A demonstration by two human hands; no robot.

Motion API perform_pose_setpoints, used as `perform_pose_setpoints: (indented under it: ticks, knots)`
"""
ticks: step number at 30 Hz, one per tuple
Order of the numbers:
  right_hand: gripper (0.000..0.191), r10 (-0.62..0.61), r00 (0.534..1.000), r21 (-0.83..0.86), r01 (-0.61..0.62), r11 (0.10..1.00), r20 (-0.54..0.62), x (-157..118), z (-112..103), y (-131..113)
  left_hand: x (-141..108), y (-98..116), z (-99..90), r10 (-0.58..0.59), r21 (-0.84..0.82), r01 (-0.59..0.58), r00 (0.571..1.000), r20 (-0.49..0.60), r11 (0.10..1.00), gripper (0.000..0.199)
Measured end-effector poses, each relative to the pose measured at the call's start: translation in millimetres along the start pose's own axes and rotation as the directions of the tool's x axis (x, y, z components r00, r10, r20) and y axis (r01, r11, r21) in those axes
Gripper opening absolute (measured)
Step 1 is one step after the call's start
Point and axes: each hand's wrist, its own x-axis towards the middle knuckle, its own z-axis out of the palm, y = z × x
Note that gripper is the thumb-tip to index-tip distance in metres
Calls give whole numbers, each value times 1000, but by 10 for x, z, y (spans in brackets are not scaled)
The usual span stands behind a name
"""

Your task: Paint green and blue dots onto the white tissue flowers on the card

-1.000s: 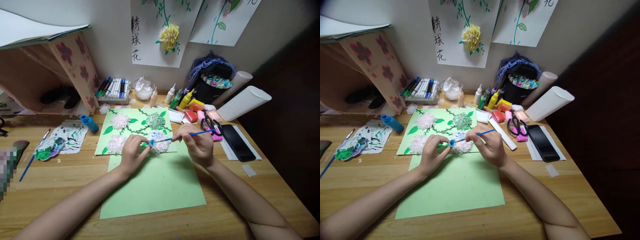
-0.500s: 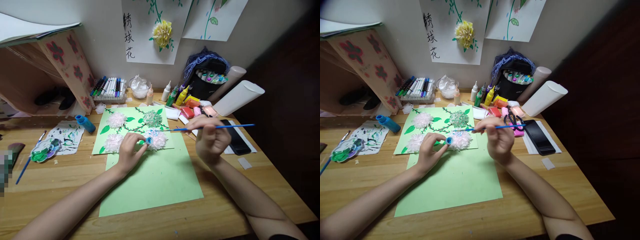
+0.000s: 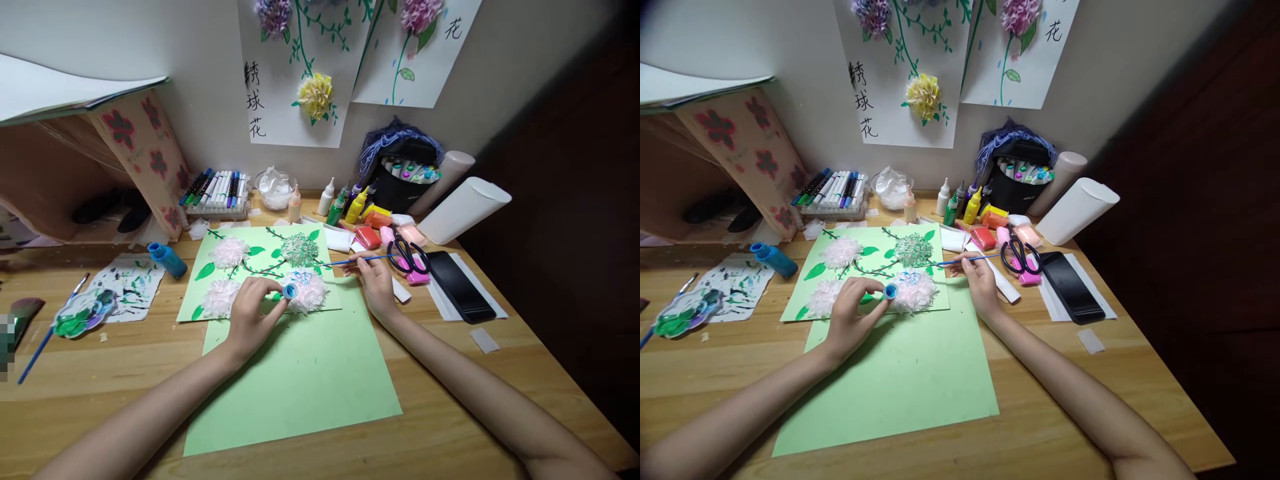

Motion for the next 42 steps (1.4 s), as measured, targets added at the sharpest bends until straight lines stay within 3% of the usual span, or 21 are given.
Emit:
perform_pose_setpoints:
  ticks: [9,42]
  knots:
    - [22,47,999,15,-47,999,17,95,-14,101,11,24,-23,4,-30,-3,1000,30,1000,17]
    - [26,130,991,-1,-130,991,7,95,11,63,25,22,-13,41,-39,-40,999,29,998,17]
